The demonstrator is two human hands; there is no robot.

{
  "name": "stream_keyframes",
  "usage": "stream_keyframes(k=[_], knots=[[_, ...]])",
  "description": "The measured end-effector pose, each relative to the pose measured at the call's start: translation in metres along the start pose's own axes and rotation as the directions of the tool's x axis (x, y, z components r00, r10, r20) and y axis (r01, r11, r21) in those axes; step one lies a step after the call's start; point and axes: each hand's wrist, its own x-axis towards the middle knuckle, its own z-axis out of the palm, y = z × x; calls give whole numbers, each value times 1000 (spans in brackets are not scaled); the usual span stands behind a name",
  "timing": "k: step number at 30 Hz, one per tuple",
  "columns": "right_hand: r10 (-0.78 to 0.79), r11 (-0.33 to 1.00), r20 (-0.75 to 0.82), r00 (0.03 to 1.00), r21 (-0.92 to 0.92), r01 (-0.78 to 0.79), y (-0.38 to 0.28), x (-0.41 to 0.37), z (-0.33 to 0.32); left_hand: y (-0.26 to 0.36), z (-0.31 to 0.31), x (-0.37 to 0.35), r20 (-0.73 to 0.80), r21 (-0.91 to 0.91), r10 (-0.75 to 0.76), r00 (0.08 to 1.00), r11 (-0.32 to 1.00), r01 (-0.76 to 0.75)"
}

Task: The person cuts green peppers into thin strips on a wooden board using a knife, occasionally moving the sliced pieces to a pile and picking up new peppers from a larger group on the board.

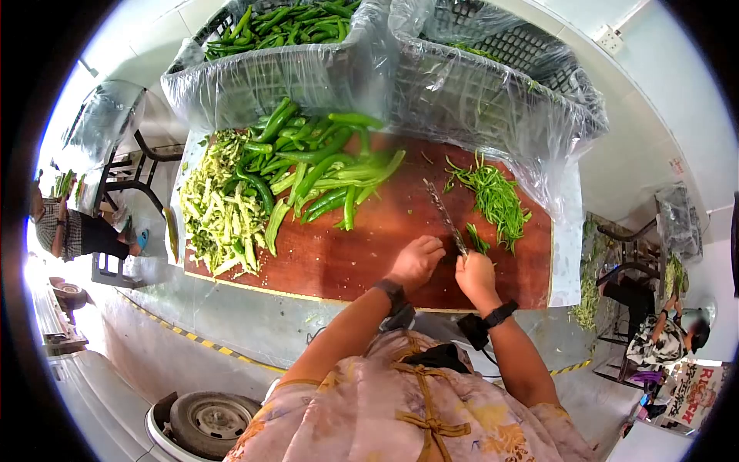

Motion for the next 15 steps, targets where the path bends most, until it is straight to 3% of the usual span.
stream_keyframes(k=[4,9,12,15], knots=[[6,1000,36,999,-1,-6,7,-26,-14,2,-1,-1,25,-22,-35,999,999,35],[-4,999,102,995,-34,8,8,-42,-16,0,-3,-4,174,31,-71,982,997,67],[3,1000,142,990,-32,1,7,-39,-18,-4,3,-3,44,13,-11,999,1000,11],[1,999,171,985,-47,7,1,-30,-19,-7,5,-4,41,-4,9,999,1000,-8]])
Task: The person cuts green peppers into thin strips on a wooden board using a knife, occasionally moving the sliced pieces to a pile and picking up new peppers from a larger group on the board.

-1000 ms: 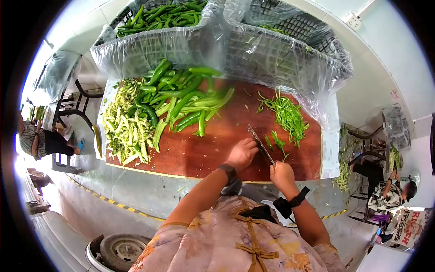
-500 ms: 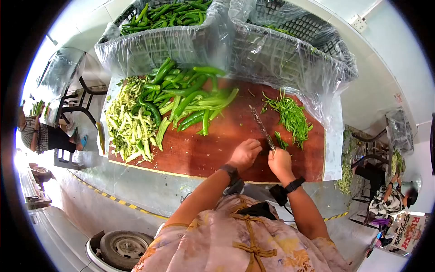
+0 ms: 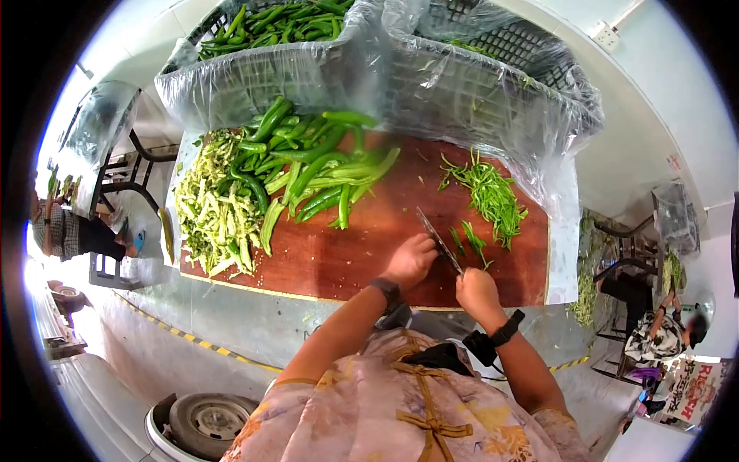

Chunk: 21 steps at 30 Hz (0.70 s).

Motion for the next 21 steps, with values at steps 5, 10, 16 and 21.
stream_keyframes(k=[5,10,16,21], knots=[[-9,1000,-71,997,-3,8,-11,37,13,-1,5,-3,31,-35,-31,999,999,33],[36,999,-128,991,11,-35,3,34,4,11,-16,3,29,138,6,1000,990,-10],[-7,1000,-77,997,8,7,3,-8,3,8,-16,0,146,140,-53,988,990,32],[-27,1000,-79,997,-15,26,1,-14,1,10,-16,1,79,148,-23,997,989,11]])
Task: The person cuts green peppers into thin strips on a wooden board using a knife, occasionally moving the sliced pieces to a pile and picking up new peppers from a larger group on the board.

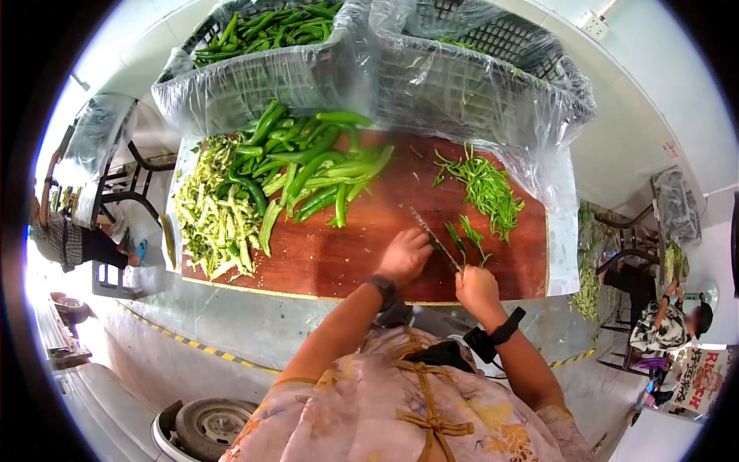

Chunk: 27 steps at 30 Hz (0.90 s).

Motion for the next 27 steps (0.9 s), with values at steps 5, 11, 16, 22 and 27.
stream_keyframes(k=[5,11,16,22,27], knots=[[-34,999,69,997,-24,36,1,7,-1,-5,3,-3,-8,-18,-3,1000,1000,3],[-45,998,-39,998,50,47,-1,39,21,-6,7,-6,-5,-43,4,1000,999,-4],[61,995,-106,993,86,-52,5,36,18,-1,3,-3,-81,-40,17,997,999,-20],[27,999,-49,998,20,-26,11,8,5,2,-1,-3,-51,-73,-49,997,996,45],[-9,1000,8,1000,28,9,0,0,2,1,-4,0,-62,22,9,998,1000,-8]])
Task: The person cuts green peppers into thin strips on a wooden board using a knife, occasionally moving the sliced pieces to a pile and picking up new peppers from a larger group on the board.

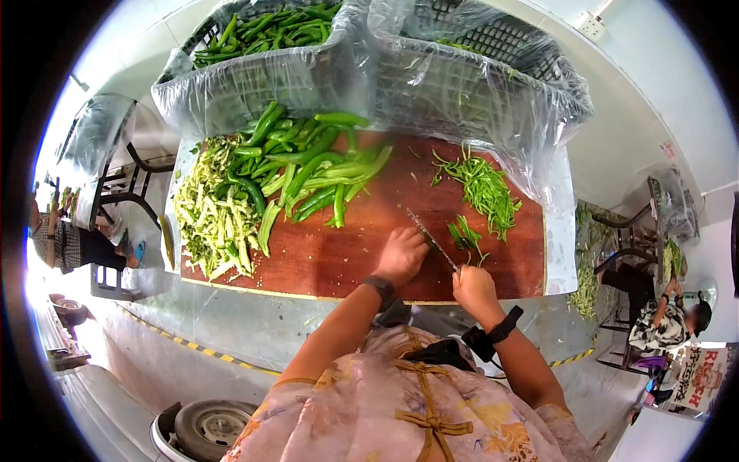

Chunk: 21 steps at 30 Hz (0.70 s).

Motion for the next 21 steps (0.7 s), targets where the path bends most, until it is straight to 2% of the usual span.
stream_keyframes(k=[7,10,12,14,15,17,21], knots=[[-43,998,74,996,-40,46,-3,14,1,-7,8,-7,47,-64,-47,998,997,50],[-10,998,41,999,-61,13,-10,38,14,-8,11,-6,41,-94,-31,999,995,35],[-20,998,-63,998,-61,17,-13,55,17,-7,7,-3,26,-116,-16,1000,993,19],[9,1000,-19,1000,-3,-10,-8,60,9,-7,3,-4,13,-159,-25,1000,987,27],[28,1000,-39,999,-2,-28,-3,57,8,-6,3,-5,-4,-211,-41,999,977,40],[48,999,-62,997,-5,-49,3,45,9,-5,2,-5,9,-206,-50,999,977,51],[-10,1000,-9,1000,-14,10,0,12,3,-1,-4,-4,32,-155,-63,997,986,67]])
